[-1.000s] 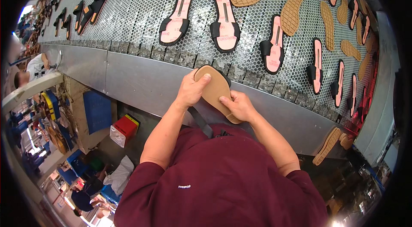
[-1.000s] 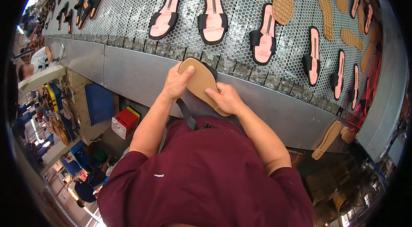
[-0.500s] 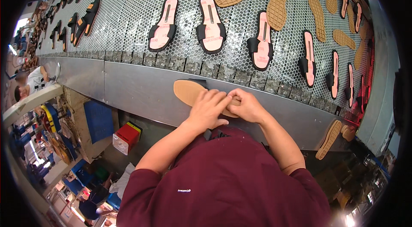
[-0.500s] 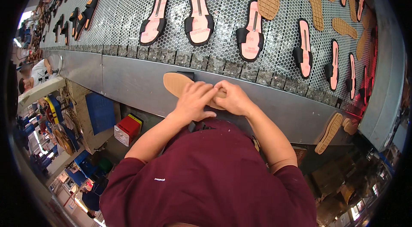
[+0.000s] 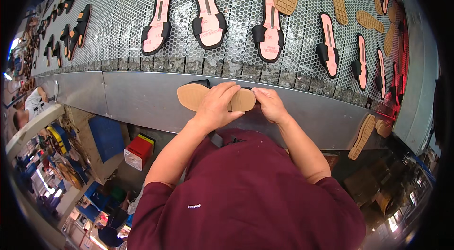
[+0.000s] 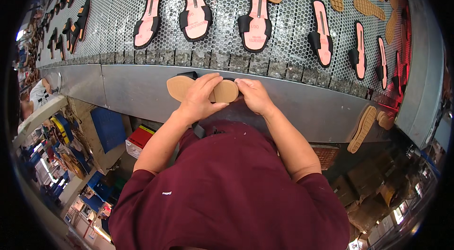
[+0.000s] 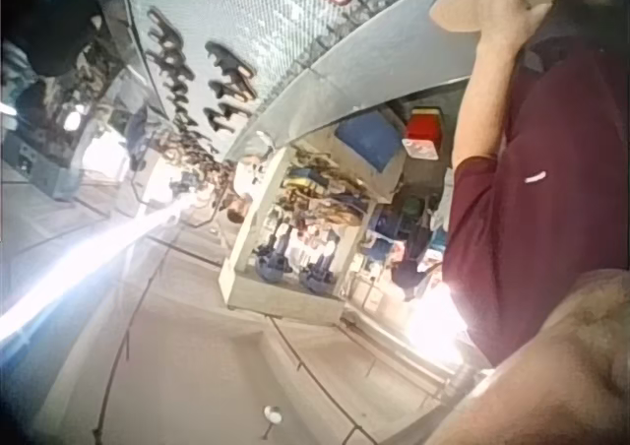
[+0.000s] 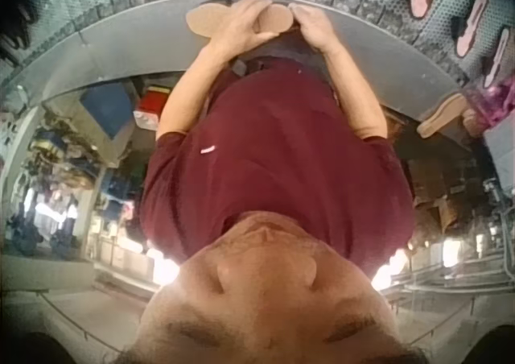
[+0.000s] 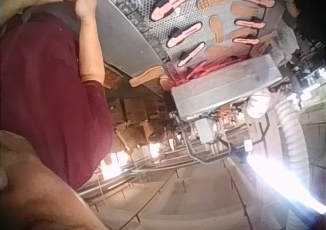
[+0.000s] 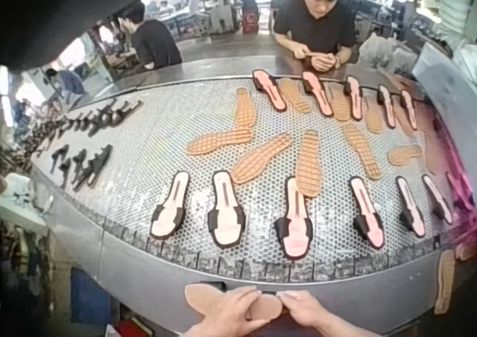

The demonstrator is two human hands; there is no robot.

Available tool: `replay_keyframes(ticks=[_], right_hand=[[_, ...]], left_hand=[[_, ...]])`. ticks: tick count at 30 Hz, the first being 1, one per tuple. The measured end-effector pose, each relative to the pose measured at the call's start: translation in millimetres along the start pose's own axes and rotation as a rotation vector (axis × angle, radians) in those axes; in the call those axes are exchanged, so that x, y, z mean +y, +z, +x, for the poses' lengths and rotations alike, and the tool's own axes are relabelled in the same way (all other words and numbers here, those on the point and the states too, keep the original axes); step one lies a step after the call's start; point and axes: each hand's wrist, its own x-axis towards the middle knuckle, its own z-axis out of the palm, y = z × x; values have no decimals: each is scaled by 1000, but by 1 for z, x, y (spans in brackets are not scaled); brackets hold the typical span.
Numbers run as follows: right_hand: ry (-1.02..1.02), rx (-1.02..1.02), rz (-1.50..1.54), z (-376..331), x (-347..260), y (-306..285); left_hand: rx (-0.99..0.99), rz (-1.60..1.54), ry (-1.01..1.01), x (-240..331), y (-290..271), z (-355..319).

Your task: Assembling sandals by attaching soles to uppers on a conveyor belt in a factory.

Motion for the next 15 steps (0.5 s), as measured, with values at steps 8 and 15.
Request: replay_keyframes(ticks=[8, 15], right_hand=[[8, -4, 140, -7, -12, 7], [-51, -24, 67, -18, -18, 6]], left_hand=[[-120, -27, -137, 16, -11, 7], [-74, -35, -85, 23, -10, 4]])
